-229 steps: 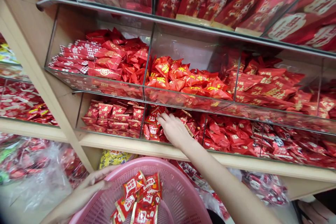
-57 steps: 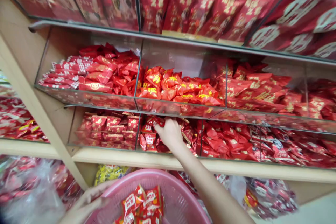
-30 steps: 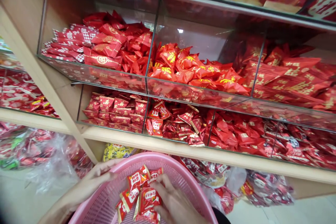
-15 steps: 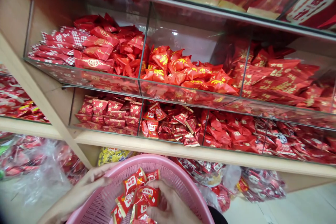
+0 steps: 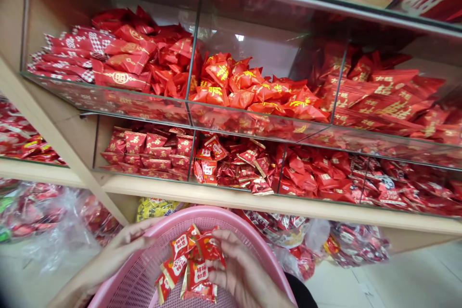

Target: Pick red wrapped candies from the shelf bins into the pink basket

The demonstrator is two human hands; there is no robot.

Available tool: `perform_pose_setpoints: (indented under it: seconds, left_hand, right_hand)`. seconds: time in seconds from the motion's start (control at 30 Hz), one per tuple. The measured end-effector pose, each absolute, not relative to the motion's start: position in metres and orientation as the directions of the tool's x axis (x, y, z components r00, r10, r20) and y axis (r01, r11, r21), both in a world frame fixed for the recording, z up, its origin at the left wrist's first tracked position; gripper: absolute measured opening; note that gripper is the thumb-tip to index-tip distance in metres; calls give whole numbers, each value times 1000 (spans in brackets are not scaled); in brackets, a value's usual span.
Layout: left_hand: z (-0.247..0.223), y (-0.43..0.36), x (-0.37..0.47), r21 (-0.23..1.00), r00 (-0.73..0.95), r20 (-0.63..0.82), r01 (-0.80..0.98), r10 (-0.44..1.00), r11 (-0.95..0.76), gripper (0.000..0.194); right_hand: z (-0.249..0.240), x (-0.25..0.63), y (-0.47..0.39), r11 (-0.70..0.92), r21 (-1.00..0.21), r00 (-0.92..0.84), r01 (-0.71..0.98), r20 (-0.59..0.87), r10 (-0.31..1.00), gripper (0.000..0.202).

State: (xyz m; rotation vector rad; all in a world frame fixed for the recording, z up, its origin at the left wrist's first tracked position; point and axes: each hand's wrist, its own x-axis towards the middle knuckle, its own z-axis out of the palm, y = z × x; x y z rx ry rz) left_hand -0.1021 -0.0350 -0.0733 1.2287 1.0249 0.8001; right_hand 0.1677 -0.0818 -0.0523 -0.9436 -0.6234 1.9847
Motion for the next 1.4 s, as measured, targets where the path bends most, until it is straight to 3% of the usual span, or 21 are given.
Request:
perform_pose_setpoints:
  seconds: [0.2,0.33,0.47,0.6,0.7,0.8,0.93,1.13,1.3,1.4]
  left_hand:
    - [-79,-35,-104,979,397,-183,-6,899,202,43]
    - [-79,-35,-105,982,382,-182,28,906,186,42]
    - [-77,-33,-105,982,335,-190,82,923,172,40]
    - [-76,-33,-104,980,349,-201,73,915,187,40]
    - [-74,-33,-102,982,381,-189,49,905,184,41]
    - [-72,-34,-101,981,395,-188,27,899,193,43]
    - [-71,-35,-101,977,393,-207,28,896,214,44]
    - [-75,-35,-103,980,386,-196,34,902,198,45]
    - [-77,-35,-103,984,383,-178,42,907,176,46]
    - [-77,-35,-103,983,401,-173,11,900,184,46]
  right_hand:
    - [-58,162,-78,-419,-771,-234,-480,-348,908,34]
    - [-62,165,-74,-436,-692,-195,-575,-401,895,14]
    - [-62,166,-76,-488,-631,-254,-603,-428,868,15]
    - [-60,163,-79,-439,-778,-246,-450,-365,898,35]
    - [-57,164,-77,-393,-844,-210,-365,-336,918,34]
    - [-51,166,-75,-435,-818,-264,-376,-355,897,28]
    - [-48,167,-75,-532,-794,-346,-294,-431,833,39]
    - [-57,165,-74,-271,-961,-393,-54,-229,890,53]
    - [-54,166,-75,-107,-980,-481,165,-175,859,45]
    - [-55,166,-76,-42,-949,-471,313,-193,861,57]
